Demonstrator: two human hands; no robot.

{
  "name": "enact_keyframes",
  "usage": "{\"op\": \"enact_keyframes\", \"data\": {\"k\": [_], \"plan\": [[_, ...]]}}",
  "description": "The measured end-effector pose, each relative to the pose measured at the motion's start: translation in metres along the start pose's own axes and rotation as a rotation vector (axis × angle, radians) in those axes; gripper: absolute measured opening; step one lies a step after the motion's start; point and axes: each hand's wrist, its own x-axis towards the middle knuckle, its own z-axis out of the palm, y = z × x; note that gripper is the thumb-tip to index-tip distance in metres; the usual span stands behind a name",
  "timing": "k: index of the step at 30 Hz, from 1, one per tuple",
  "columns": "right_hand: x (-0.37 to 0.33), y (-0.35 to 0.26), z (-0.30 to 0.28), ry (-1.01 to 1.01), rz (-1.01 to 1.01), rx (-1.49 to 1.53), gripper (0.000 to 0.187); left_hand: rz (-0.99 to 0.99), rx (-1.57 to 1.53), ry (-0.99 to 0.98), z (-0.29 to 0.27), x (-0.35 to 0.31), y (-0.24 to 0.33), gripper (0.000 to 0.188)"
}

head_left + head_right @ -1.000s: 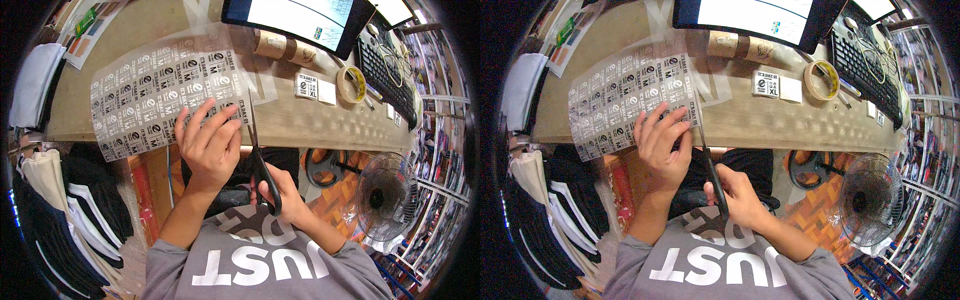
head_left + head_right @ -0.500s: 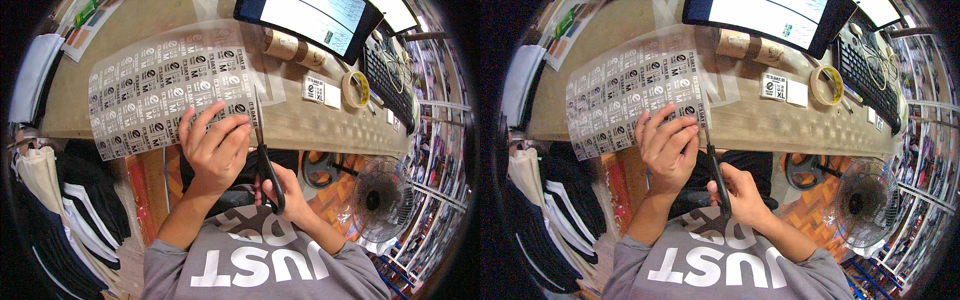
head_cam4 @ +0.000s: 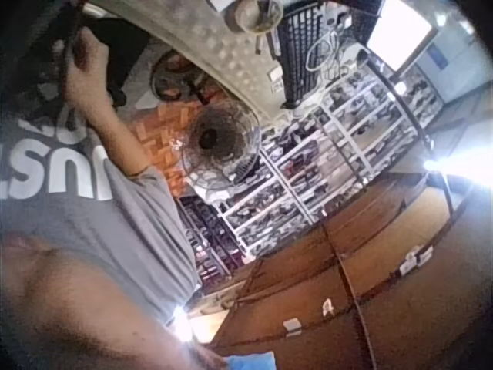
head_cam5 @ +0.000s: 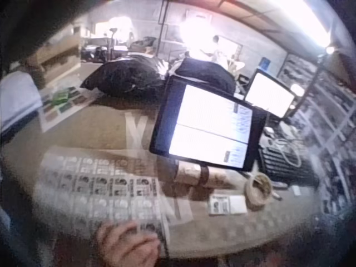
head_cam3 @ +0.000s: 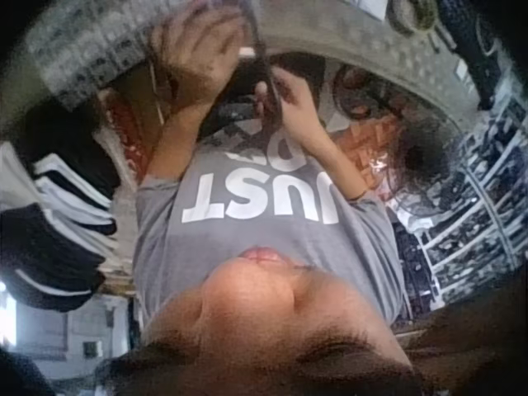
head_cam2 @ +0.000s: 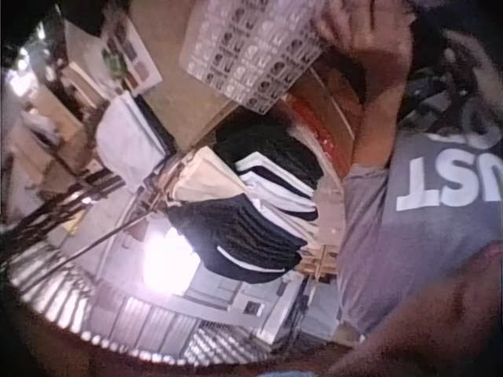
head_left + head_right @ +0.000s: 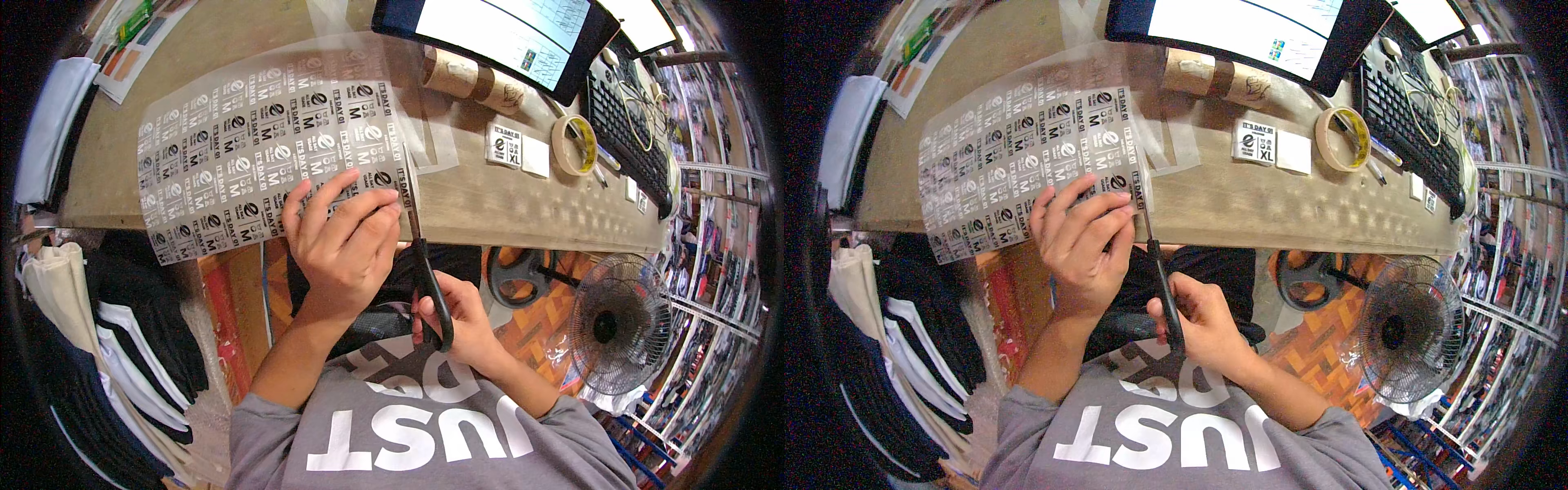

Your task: The person uses scissors to cut a sheet of printed stickers into individual pieces. They hold the sticker sheet with one hand and carefully cut along the lines with the other, separating the stickers and placing them on the table.

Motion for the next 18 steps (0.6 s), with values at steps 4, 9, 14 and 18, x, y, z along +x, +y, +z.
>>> {"op": "enact_keyframes", "data": {"k": [4, 9, 14, 18], "plan": [[-0.0011, -0.0008, 0.0008, 0.023, 0.029, 0.009, 0.027, -0.007, -0.003, -0.012, -0.0011, 0.0009, 0.0012, 0.014], [-0.0034, -0.0011, 0.0015, 0.047, 0.053, 0.026, 0.029, -0.013, -0.008, -0.019, -0.0012, 0.0013, 0.0008, 0.015], [-0.0035, -0.0011, 0.0013, 0.057, 0.076, -0.006, 0.028, -0.028, -0.025, -0.002, -0.0013, 0.0021, 0.0023, 0.013], [-0.0040, -0.0058, 0.0022, 0.071, 0.078, 0.012, 0.027, -0.031, -0.040, 0.008, -0.0007, 0.0028, 0.0013, 0.011]]}}
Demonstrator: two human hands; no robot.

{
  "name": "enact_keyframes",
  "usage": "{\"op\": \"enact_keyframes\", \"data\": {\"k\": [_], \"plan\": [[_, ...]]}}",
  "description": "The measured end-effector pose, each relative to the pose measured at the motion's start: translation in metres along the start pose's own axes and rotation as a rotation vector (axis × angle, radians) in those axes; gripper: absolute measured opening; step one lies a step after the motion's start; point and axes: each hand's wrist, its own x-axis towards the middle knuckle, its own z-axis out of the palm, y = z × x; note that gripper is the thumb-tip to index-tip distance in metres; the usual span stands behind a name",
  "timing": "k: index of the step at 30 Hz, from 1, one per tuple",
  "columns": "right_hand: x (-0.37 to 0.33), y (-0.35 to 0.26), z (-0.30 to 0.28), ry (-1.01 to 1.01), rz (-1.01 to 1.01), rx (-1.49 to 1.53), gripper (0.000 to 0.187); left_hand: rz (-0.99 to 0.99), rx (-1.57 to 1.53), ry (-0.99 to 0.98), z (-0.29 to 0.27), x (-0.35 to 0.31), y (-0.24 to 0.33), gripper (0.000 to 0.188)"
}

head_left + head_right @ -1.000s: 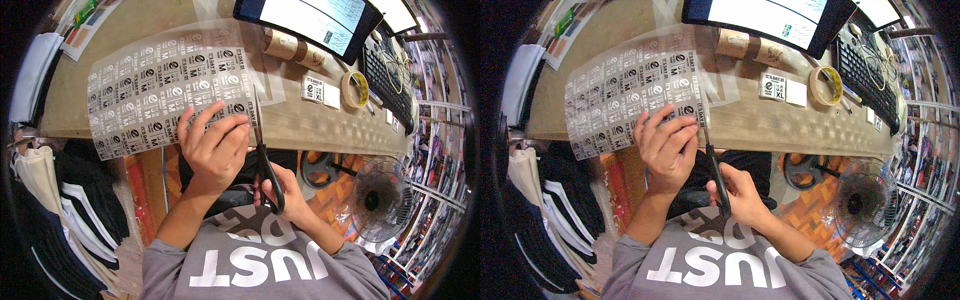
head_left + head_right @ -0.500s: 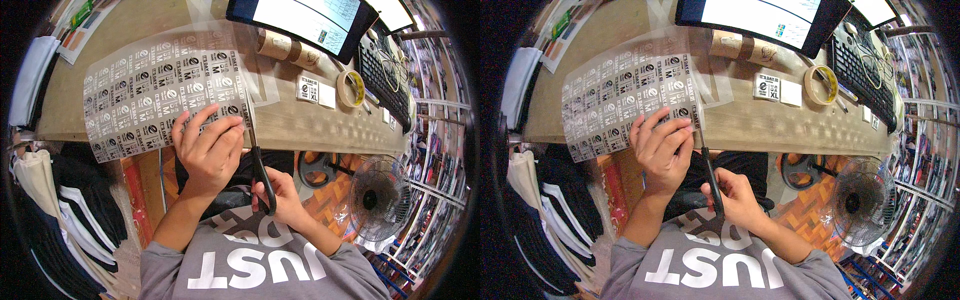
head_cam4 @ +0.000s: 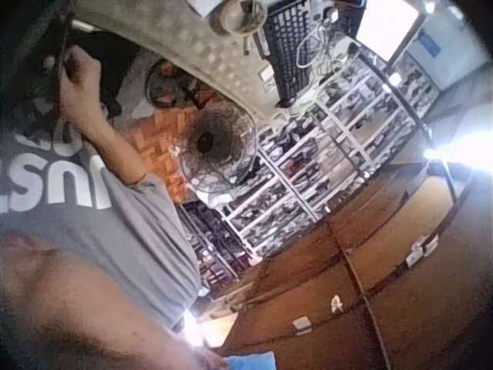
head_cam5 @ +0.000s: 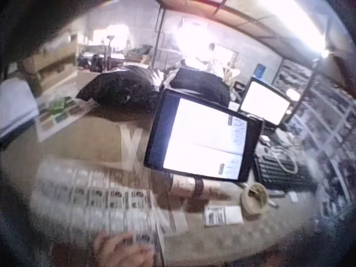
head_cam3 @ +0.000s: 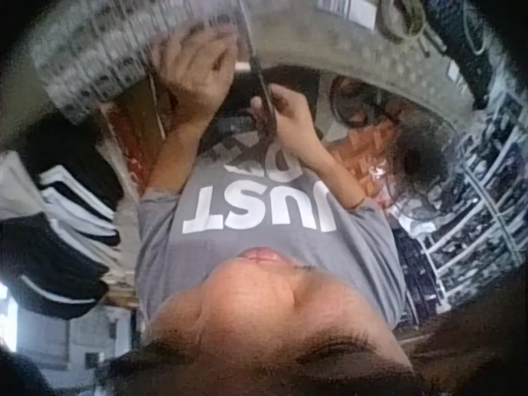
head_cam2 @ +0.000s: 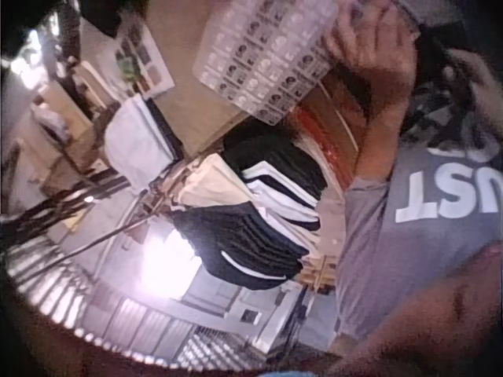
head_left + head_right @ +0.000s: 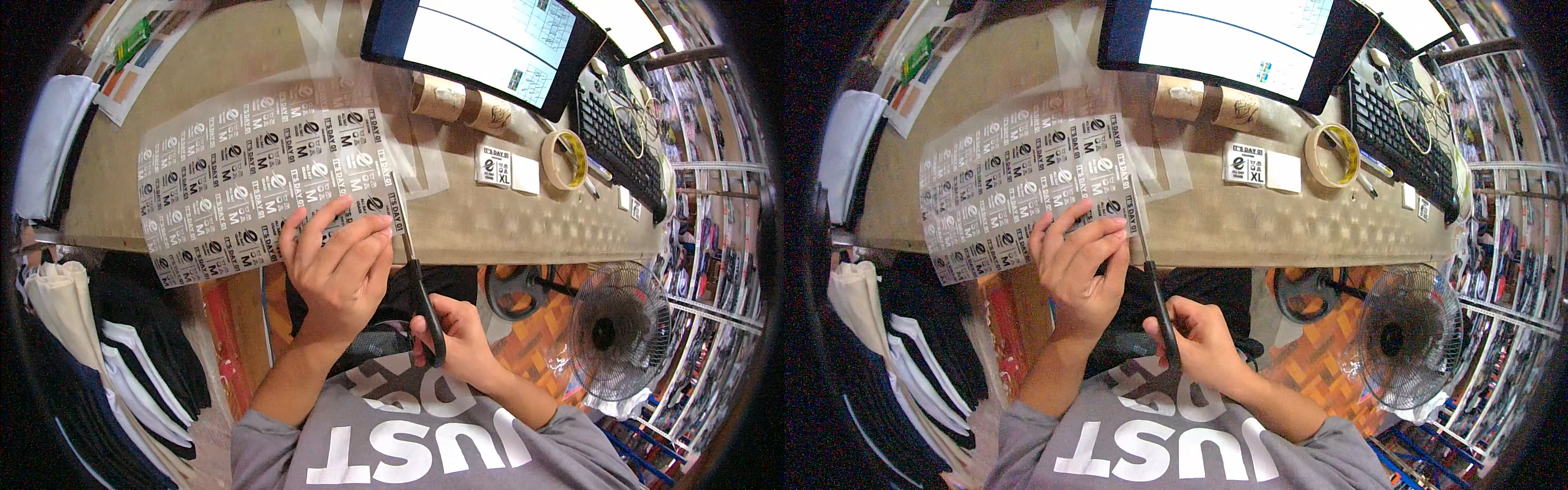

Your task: The person uses scissors to cut a sheet of printed stickers into individual pieces. They hold the sticker sheet with one hand and carefully cut along the lines with the other, separating the stickers and placing them on the table.

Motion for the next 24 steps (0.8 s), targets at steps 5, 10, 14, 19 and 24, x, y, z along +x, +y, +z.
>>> {"op": "enact_keyframes", "data": {"k": [5, 10, 14, 19, 24], "plan": [[0.007, -0.013, 0.001, -0.002, -0.010, -0.016, 0.028, -0.010, -0.021, 0.003, -0.002, 0.001, 0.000, 0.011], [0.015, -0.024, 0.004, 0.023, -0.012, -0.008, 0.028, -0.032, -0.053, -0.017, -0.006, 0.001, 0.002, 0.015], [0.022, -0.028, 0.005, 0.024, -0.021, -0.003, 0.028, -0.030, -0.059, -0.012, -0.007, 0.002, 0.002, 0.014], [0.028, -0.041, 0.008, 0.028, -0.038, -0.045, 0.029, -0.033, -0.090, -0.022, -0.010, 0.002, 0.001, 0.016], [0.037, -0.043, 0.008, 0.061, -0.052, -0.056, 0.030, -0.035, -0.113, -0.019, -0.012, 0.002, 0.000, 0.014]]}}
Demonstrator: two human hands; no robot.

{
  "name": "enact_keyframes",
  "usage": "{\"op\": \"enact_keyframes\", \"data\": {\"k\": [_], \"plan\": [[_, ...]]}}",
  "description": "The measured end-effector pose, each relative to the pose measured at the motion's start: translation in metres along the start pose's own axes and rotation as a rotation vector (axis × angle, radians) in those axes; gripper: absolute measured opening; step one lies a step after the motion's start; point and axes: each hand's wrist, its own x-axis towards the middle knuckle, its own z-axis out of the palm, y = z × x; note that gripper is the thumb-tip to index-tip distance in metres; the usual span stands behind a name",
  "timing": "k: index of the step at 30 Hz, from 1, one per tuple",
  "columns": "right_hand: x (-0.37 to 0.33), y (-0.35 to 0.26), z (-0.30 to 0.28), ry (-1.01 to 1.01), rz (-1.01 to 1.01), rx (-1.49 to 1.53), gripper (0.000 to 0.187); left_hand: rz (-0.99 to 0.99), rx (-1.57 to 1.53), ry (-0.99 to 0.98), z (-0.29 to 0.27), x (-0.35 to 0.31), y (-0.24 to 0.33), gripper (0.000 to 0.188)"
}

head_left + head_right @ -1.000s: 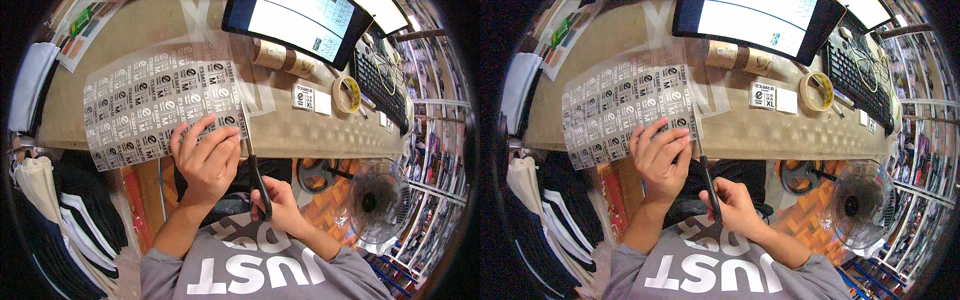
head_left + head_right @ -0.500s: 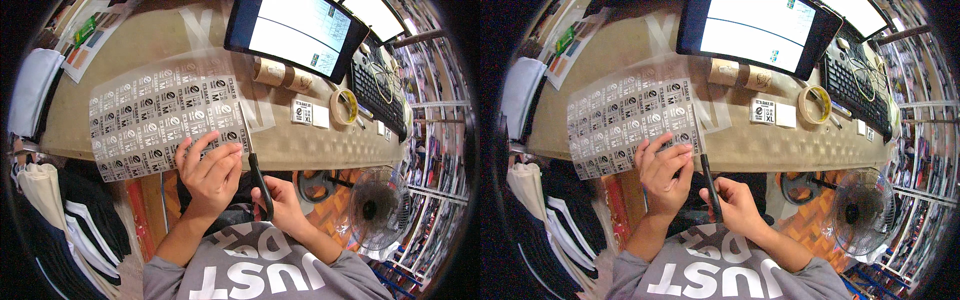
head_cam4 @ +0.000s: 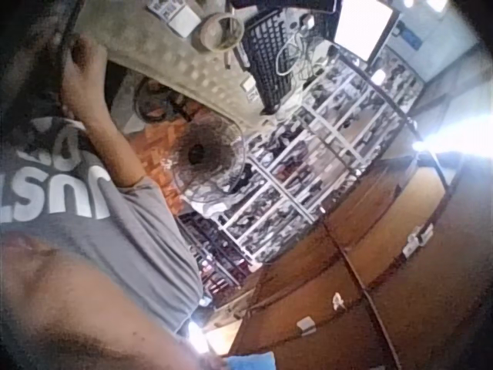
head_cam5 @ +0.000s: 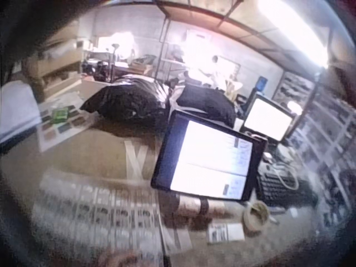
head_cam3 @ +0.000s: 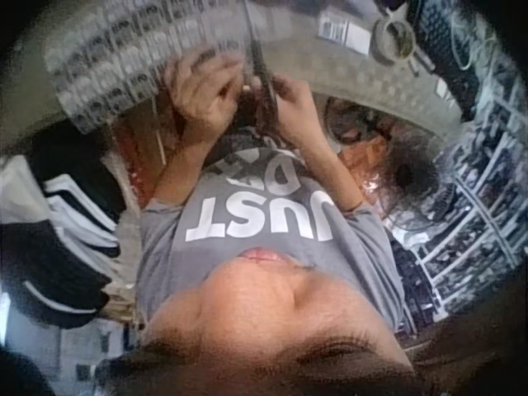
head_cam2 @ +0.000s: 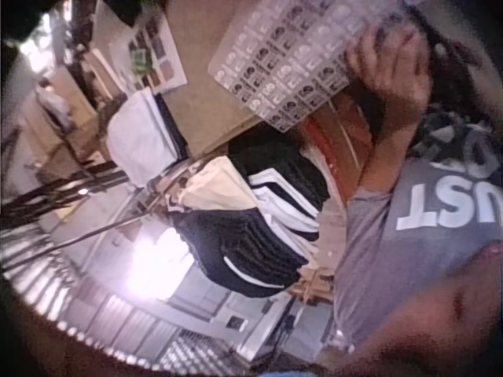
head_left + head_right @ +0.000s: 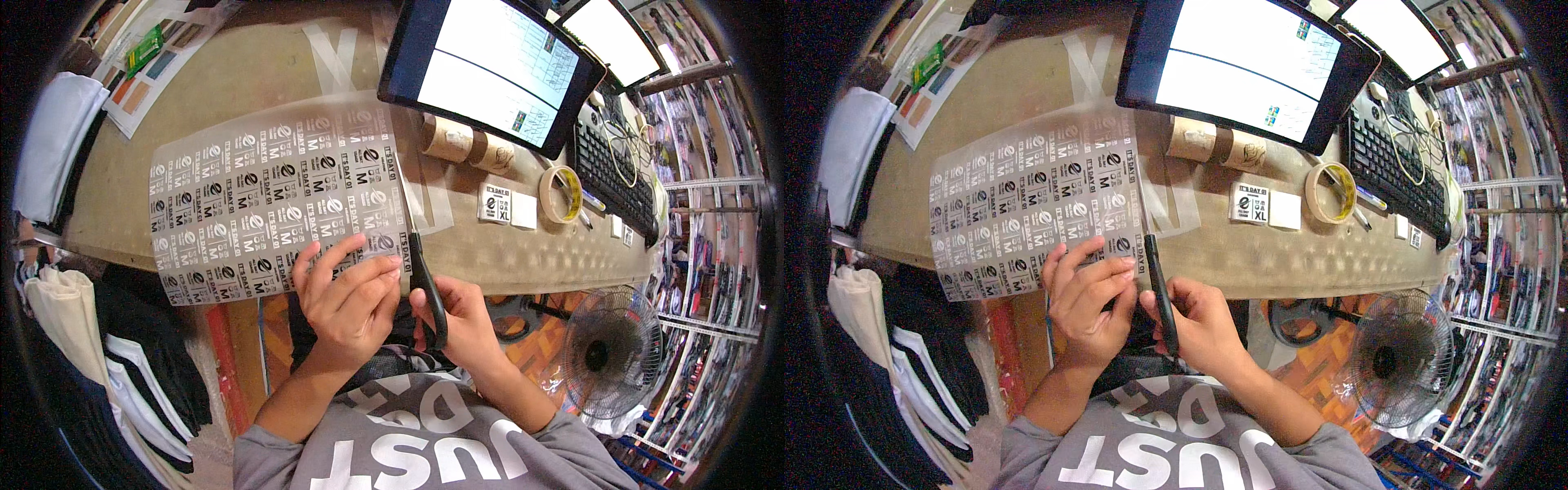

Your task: The person uses scissors to cut a sheet of printed stickers into individual pieces. They hold the sticker sheet with one hand and carefully cut along the lines with the other, separating the stickers and placing them on the table.

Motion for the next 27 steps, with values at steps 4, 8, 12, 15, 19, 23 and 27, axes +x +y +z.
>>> {"op": "enact_keyframes", "data": {"k": [4, 8, 12, 15, 19, 23, 27], "plan": [[0.007, -0.004, 0.001, -0.011, -0.030, 0.030, 0.031, 0.003, -0.019, 0.003, -0.001, 0.000, -0.001, 0.015], [0.014, -0.013, 0.005, 0.004, -0.065, -0.010, 0.033, 0.008, -0.031, 0.004, -0.001, -0.001, -0.003, 0.016], [0.021, -0.020, 0.006, -0.008, -0.098, -0.012, 0.034, 0.013, -0.043, -0.004, -0.003, -0.002, -0.004, 0.016], [0.026, -0.027, 0.008, -0.013, -0.117, 0.018, 0.035, 0.020, -0.056, 0.008, -0.002, -0.003, -0.005, 0.016], [0.034, -0.036, 0.011, -0.001, -0.120, 0.003, 0.036, 0.010, -0.084, 0.009, -0.003, -0.005, -0.004, 0.015], [0.044, -0.047, 0.010, 0.029, -0.126, -0.085, 0.038, 0.003, -0.057, -0.032, -0.010, -0.002, -0.004, 0.016], [0.057, -0.048, 0.007, 0.021, -0.175, -0.084, 0.041, 0.013, -0.083, -0.020, -0.017, 0.000, -0.009, 0.018]]}}
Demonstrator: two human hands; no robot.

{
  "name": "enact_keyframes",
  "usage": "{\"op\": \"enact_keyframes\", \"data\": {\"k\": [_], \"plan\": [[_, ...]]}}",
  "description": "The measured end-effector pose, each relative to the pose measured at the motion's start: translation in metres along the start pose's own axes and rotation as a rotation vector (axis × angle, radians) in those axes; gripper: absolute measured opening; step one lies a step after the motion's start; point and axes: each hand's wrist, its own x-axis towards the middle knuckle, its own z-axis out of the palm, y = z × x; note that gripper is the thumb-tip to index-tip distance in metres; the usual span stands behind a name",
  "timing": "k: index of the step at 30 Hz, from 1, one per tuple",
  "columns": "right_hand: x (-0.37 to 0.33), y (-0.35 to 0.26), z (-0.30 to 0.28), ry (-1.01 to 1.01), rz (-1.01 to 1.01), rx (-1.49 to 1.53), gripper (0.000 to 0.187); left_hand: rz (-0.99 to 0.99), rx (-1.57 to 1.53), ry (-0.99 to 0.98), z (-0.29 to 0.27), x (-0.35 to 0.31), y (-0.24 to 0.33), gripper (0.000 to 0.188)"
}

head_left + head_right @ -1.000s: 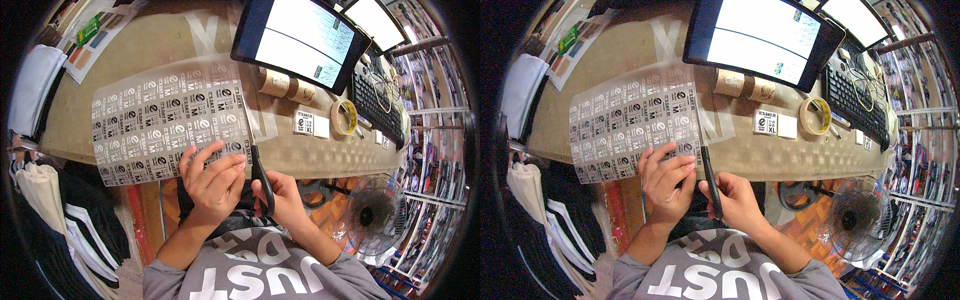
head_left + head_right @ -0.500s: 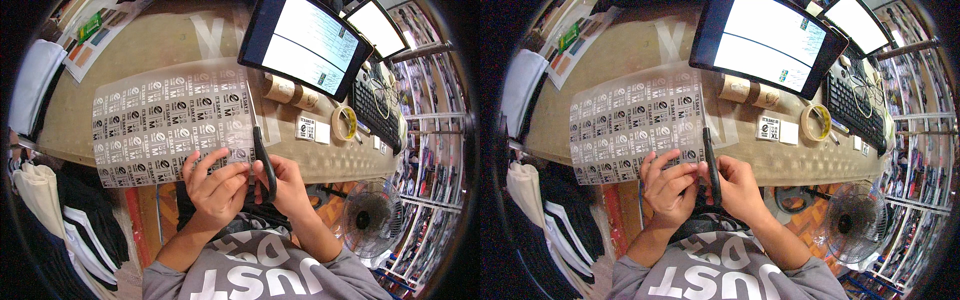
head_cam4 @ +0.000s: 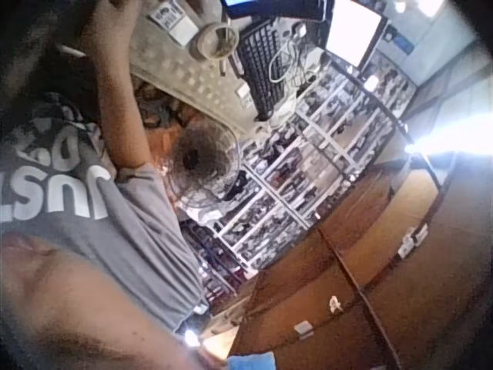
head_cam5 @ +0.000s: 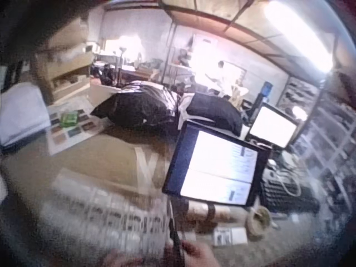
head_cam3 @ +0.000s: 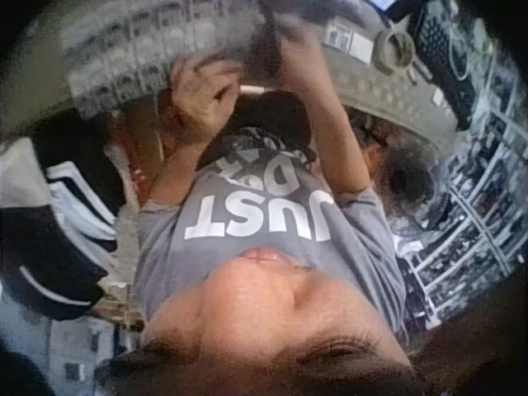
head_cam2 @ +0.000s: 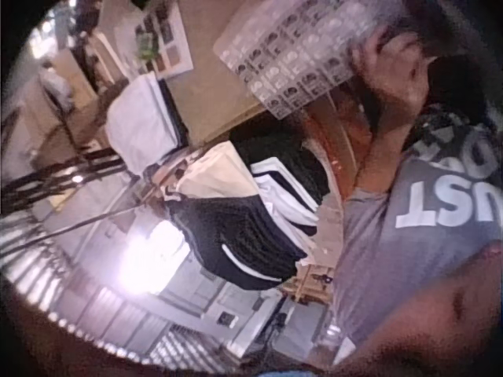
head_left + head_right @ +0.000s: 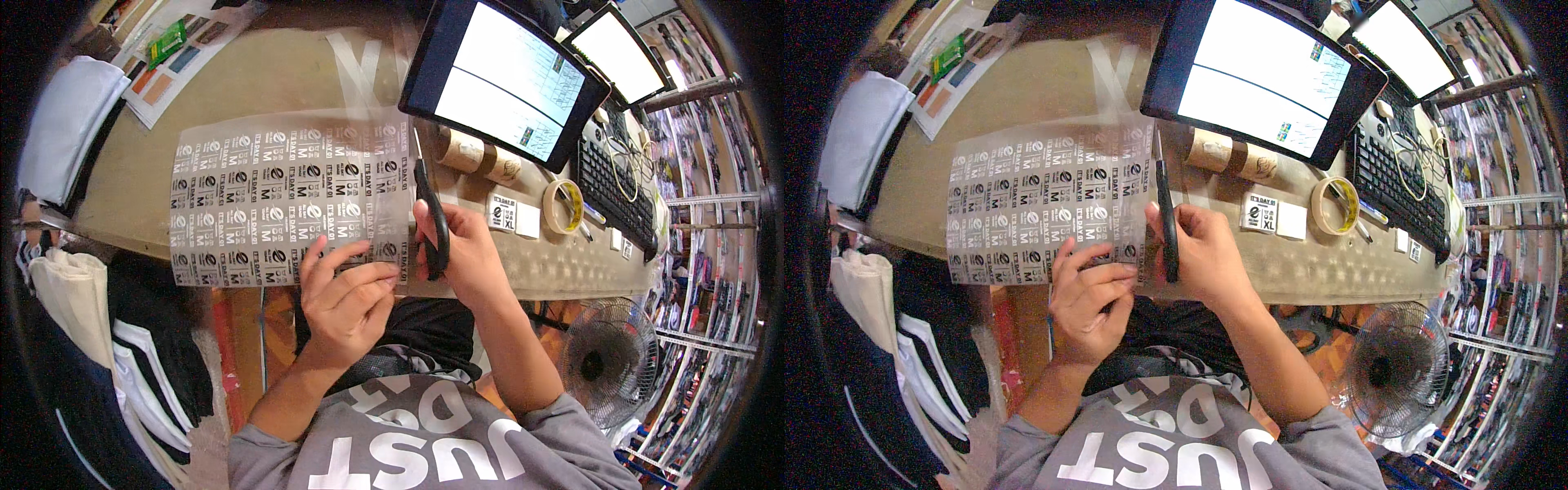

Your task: The person uses scissors to cut a sheet of printed stickers into individual pieces. They hold the sticker sheet with one hand and carefully cut along the lines with the other, separating the stickers and placing them on the table.

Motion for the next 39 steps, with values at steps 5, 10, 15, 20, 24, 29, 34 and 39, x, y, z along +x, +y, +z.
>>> {"op": "enact_keyframes", "data": {"k": [5, 10, 15, 20, 24, 29, 34, 39], "plan": [[-0.003, -0.007, -0.005, -0.021, -0.001, -0.069, 0.042, 0.073, -0.075, -0.091, -0.028, 0.002, -0.019, 0.018], [-0.026, 0.000, -0.024, -0.095, -0.008, -0.190, 0.040, -0.039, -0.116, 0.158, -0.096, -0.001, -0.047, 0.023], [-0.068, 0.023, -0.059, -0.136, -0.016, -0.167, 0.032, -0.376, 0.429, 0.023, -0.171, -0.015, -0.036, 0.043], [-0.093, 0.048, -0.080, -0.116, 0.019, -0.060, 0.026, -0.213, 0.599, -0.077, -0.131, 0.003, 0.010, 0.054], [-0.108, 0.044, -0.075, -0.168, -0.032, -0.062, 0.025, -0.155, 0.542, -0.195, -0.081, 0.019, -0.021, 0.050], [-0.125, 0.064, -0.087, -0.169, -0.007, -0.041, 0.021, -0.141, 0.544, -0.212, -0.070, 0.014, -0.047, 0.034], [-0.125, 0.071, -0.072, -0.187, 0.051, -0.026, 0.019, -0.124, 0.543, -0.014, -0.062, 0.021, -0.040, 0.022], [-0.125, 0.072, -0.064, -0.244, 0.056, -0.094, 0.020, -0.065, 0.512, 0.247, -0.069, 0.039, -0.022, 0.013]]}}
